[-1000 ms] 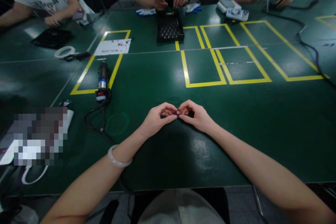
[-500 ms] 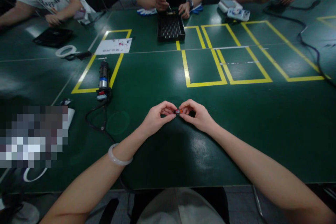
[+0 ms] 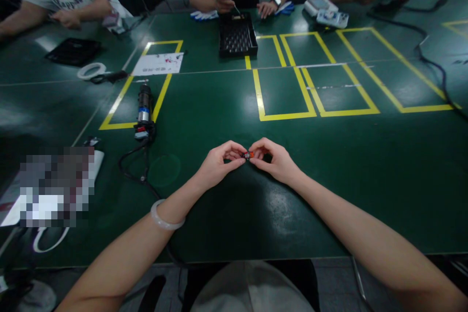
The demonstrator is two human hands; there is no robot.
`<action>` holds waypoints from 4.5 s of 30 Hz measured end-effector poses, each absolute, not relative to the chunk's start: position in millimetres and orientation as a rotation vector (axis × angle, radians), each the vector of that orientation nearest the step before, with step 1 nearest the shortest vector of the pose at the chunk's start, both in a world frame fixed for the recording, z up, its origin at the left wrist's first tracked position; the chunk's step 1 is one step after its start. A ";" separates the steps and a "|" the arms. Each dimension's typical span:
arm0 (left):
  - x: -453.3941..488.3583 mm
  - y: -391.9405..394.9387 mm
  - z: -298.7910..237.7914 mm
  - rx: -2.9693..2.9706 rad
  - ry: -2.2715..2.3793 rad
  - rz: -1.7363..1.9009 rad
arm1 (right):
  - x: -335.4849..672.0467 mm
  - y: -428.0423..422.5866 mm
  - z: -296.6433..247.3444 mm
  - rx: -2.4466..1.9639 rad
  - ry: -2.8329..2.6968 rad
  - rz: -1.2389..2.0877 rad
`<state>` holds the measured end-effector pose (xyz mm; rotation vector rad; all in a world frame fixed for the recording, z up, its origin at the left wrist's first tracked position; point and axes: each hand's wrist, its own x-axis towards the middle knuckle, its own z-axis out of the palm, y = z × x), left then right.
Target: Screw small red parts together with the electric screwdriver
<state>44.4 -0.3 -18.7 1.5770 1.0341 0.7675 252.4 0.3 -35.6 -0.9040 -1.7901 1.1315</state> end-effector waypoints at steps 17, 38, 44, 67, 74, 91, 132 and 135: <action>45.6 -0.7 -19.6 1.549 0.977 0.739 | 249.6 -5.3 -24.0 -0.878 -1.866 1.048; 45.3 -4.2 -13.2 1.668 1.141 0.773 | 251.6 -0.9 -26.8 -1.073 -1.856 1.169; 47.8 -4.6 -12.3 1.557 1.056 0.716 | 252.0 1.4 -28.9 -1.040 -1.845 1.317; 30.4 5.9 -7.8 1.981 1.206 0.852 | 253.5 3.6 -32.5 -1.028 -1.750 1.222; -50.4 39.2 13.4 2.378 1.866 0.837 | 254.5 5.9 -36.5 -1.026 -1.739 1.199; -104.7 38.7 13.5 1.910 2.501 -0.362 | 253.9 6.2 -40.3 -0.983 -1.626 1.297; 42.2 -43.9 -1.7 2.644 1.187 0.172 | 257.0 2.2 -30.5 -1.080 -2.043 0.846; 37.2 -41.1 2.1 2.571 1.186 0.178 | 256.7 1.9 -29.9 -1.082 -2.044 0.871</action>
